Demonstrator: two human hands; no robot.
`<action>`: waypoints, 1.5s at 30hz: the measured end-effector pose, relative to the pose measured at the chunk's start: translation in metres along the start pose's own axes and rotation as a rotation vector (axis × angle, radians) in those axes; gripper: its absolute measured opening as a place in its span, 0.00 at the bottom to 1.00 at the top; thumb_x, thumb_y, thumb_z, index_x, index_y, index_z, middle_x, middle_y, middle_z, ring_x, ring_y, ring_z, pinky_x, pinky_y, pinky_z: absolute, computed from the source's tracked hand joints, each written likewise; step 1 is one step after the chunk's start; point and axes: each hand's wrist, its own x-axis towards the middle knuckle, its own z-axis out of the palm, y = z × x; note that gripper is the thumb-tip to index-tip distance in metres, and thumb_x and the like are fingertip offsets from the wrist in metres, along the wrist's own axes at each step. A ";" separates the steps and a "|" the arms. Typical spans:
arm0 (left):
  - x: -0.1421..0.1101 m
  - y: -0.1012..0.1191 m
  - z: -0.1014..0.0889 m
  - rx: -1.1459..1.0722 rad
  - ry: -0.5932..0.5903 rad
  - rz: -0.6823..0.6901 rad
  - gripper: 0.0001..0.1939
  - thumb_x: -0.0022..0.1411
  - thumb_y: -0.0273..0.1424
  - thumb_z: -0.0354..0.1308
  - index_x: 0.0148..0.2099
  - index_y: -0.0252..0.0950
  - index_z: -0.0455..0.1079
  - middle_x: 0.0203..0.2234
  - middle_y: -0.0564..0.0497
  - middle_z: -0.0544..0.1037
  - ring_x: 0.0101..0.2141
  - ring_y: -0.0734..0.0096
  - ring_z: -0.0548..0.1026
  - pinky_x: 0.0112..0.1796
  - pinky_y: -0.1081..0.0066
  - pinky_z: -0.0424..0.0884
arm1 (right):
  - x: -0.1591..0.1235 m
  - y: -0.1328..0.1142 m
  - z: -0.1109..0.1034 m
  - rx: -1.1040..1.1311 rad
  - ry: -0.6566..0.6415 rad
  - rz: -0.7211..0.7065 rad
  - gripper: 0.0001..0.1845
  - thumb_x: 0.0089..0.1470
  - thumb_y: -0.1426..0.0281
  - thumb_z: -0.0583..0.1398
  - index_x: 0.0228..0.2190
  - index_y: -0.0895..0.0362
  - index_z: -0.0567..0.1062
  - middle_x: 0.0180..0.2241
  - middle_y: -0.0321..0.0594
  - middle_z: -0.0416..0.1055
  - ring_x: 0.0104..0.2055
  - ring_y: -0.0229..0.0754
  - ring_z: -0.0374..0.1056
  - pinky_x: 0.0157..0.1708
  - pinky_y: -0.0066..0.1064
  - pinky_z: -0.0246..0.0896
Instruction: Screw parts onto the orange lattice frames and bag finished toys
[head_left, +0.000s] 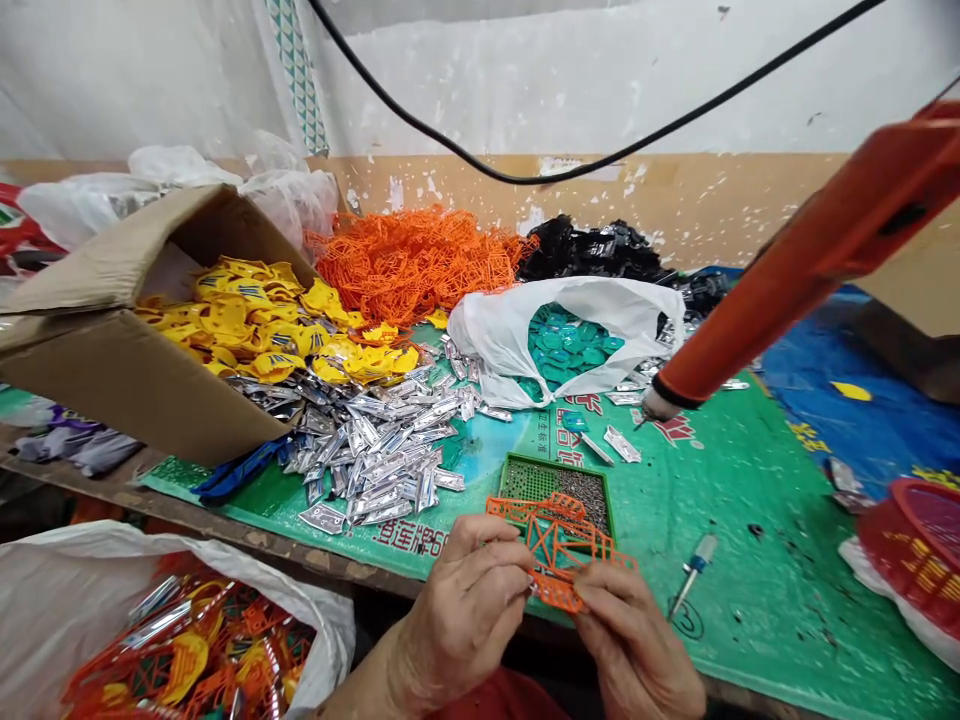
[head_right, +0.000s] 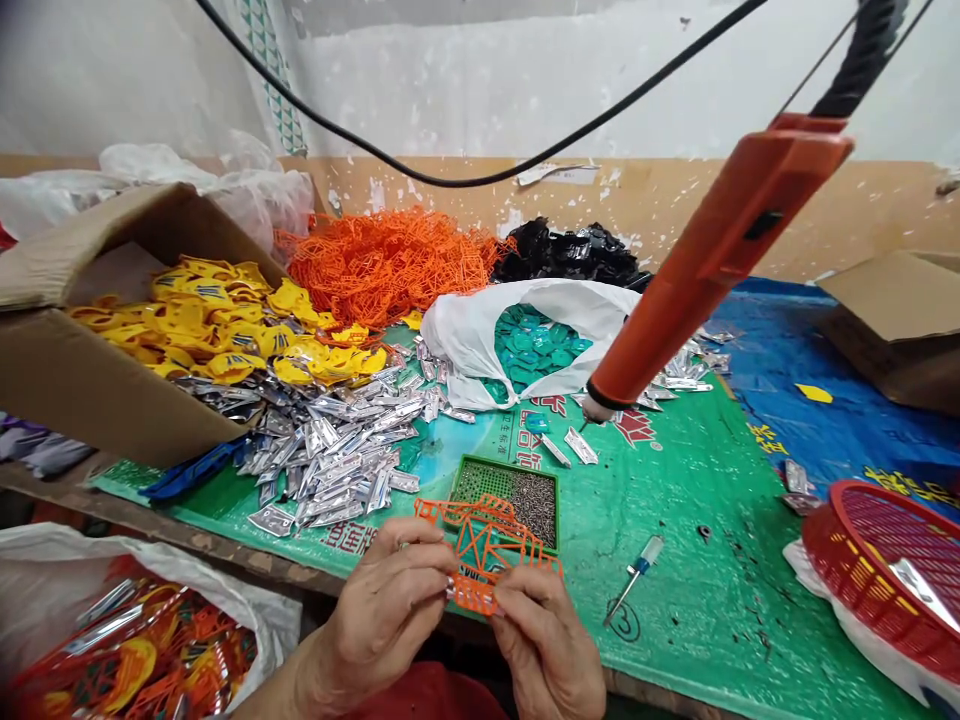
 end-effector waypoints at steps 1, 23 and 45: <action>0.000 -0.001 0.000 -0.006 -0.012 -0.007 0.13 0.57 0.14 0.53 0.40 0.35 0.66 0.32 0.47 0.80 0.35 0.66 0.73 0.40 0.64 0.72 | 0.000 0.001 -0.001 0.017 -0.013 0.024 0.13 0.53 0.80 0.60 0.38 0.53 0.76 0.31 0.38 0.74 0.33 0.39 0.73 0.31 0.29 0.71; 0.001 0.007 -0.005 0.041 -0.358 -0.210 0.13 0.59 0.18 0.51 0.45 0.33 0.68 0.35 0.46 0.76 0.36 0.64 0.70 0.39 0.64 0.67 | -0.007 0.001 0.009 0.062 0.013 0.183 0.08 0.51 0.78 0.64 0.34 0.55 0.73 0.33 0.38 0.71 0.38 0.39 0.69 0.35 0.29 0.67; 0.010 0.012 -0.031 -0.104 -0.689 -0.579 0.07 0.58 0.21 0.51 0.31 0.35 0.67 0.27 0.53 0.70 0.31 0.70 0.65 0.34 0.69 0.58 | 0.029 -0.019 0.004 0.293 -0.445 0.300 0.04 0.57 0.73 0.59 0.31 0.54 0.73 0.29 0.33 0.73 0.32 0.34 0.70 0.33 0.23 0.64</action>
